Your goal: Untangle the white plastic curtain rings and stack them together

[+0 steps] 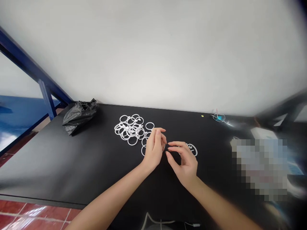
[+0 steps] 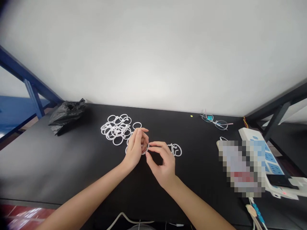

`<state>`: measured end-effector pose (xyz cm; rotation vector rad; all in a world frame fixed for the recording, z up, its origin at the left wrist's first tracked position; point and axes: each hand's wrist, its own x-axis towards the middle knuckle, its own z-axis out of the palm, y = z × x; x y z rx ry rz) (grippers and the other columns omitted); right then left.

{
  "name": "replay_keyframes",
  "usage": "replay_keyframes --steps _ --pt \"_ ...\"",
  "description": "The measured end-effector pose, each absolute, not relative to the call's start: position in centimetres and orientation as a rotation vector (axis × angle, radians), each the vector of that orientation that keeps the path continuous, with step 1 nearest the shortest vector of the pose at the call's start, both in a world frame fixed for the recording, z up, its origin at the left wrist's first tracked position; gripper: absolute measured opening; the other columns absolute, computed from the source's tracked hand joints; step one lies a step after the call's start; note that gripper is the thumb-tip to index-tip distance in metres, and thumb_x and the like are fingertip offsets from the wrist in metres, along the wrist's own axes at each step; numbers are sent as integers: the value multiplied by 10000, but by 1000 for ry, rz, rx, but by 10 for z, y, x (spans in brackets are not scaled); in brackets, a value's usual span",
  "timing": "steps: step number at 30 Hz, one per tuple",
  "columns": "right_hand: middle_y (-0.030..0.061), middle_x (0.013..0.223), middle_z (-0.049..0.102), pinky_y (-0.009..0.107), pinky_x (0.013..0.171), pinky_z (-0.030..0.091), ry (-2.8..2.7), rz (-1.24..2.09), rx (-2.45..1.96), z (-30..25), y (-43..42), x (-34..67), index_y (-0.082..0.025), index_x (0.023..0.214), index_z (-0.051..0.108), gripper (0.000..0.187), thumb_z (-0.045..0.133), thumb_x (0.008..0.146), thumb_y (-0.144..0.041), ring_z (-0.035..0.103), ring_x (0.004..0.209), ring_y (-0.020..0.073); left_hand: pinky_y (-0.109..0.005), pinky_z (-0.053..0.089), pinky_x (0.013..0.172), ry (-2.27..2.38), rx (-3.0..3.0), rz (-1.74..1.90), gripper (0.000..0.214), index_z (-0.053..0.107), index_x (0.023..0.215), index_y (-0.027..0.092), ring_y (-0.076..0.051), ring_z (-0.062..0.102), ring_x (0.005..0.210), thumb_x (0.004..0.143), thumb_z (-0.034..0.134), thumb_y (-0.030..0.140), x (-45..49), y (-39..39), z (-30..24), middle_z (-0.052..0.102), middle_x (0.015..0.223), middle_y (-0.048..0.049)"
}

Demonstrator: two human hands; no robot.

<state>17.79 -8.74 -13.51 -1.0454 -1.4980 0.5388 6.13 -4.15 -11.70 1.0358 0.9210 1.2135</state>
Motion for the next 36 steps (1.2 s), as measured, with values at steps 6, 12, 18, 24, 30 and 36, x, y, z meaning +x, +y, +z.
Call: replay_keyframes --steps 6,12,18,24,30,36 --pt "73 1052 656 287 563 568 -1395 899 -1152 -134 -88 180 -246 1079 644 259 714 832 -214 659 753 164 -167 248 391 673 681 1124 278 543 997 182 -26 221 374 991 394 416 50 -32 -103 437 569 74" --pt "9 635 663 215 402 479 -1005 1244 -1198 -128 -84 181 -191 806 652 196 716 830 -374 590 499 122 -238 444 506 711 1021 1146 348 545 1006 182 -132 506 655 979 369 481 53 -43 -101 539 827 -30" --pt "-37 541 606 221 466 479 -865 1253 -1211 -130 -85 186 -205 709 632 219 735 802 -375 524 448 95 -443 471 883 934 2040 1192 475 459 1253 172 -267 534 1040 900 560 474 58 -59 -112 579 1162 -138" --pt "-32 539 610 196 461 463 -1152 1099 -1264 -123 -87 190 -209 729 719 146 721 817 -326 559 480 98 -356 471 709 893 2124 891 474 478 1034 164 -195 564 729 989 263 584 54 -52 -117 615 877 -70" --pt "7 744 729 248 522 558 -1083 846 -1217 -116 -85 199 -256 973 758 139 636 909 -277 635 522 112 -258 384 537 962 2159 621 449 456 1029 196 -155 552 564 990 258 597 38 -43 -106 598 792 -11" --pt "22 893 708 265 578 576 -1344 651 -1064 -114 -89 202 -289 1048 752 264 665 860 -125 664 692 135 -242 340 498 975 2454 345 423 458 1011 178 -171 602 569 1014 244 543 38 -41 -99 618 830 -35"
